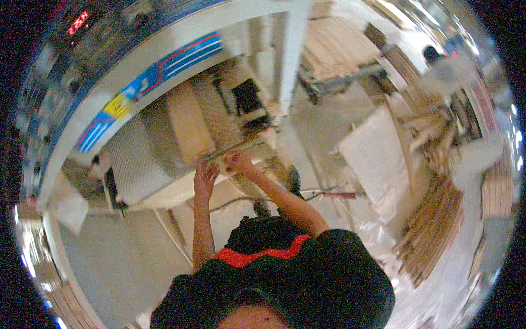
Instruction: The person repeatedly picks up wooden planks from a stack and feeds them into a woodworking machine. The planks are processed and then placed onto a conveyor belt. The person continues this cycle throughout the video.
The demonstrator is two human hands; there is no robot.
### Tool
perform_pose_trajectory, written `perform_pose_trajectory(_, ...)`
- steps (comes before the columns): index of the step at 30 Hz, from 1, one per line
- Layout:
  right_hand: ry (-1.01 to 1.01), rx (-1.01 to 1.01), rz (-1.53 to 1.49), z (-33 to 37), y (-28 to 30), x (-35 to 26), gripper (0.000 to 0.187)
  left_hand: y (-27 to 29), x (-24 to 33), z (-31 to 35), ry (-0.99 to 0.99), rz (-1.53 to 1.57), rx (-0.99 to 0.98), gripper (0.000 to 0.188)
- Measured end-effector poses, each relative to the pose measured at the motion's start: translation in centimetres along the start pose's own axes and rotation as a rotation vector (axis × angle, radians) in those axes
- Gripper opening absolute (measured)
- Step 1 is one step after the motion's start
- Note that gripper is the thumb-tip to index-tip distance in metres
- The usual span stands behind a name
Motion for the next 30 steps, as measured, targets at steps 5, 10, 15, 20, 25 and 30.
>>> perform_pose_trajectory(5,-0.045,0.136,0.207,2.4,11.5,0.6,0.042,2.7,-8.4,1.1,0.316,-0.303,-0.136,0.045)
perform_pose_trajectory(10,0.064,0.537,0.214,-1.9,26.8,-1.6,0.047,0.0,-13.6,1.0,0.427,-0.479,-0.148,0.05)
perform_pose_trajectory(15,0.276,0.897,0.532,-9.3,38.2,-8.0,0.071,-8.6,-13.6,-0.3,0.497,-0.714,-0.076,0.049)
perform_pose_trajectory(20,0.297,0.98,0.656,-16.8,45.2,-14.9,0.094,-14.7,-13.5,-1.7,0.512,-0.948,-0.059,0.046)
perform_pose_trajectory(25,0.236,1.036,0.728,-21.1,50.3,-18.9,0.103,-17.7,-14.5,-2.1,0.555,-0.922,0.069,0.048)
perform_pose_trajectory(30,0.103,0.99,0.773,-23.3,51.0,-19.8,0.105,-18.9,-15.7,-2.1,0.567,-0.88,0.191,0.049)
Point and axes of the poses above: each hand's wrist, its own z-axis away from the middle knuckle, its own y-axis out of the back of the hand, x = y × z, the point moved 2 cm from there along -z, towards the middle knuckle, and after that the axes turned 9 degrees about -z, right-handed, at the moved point
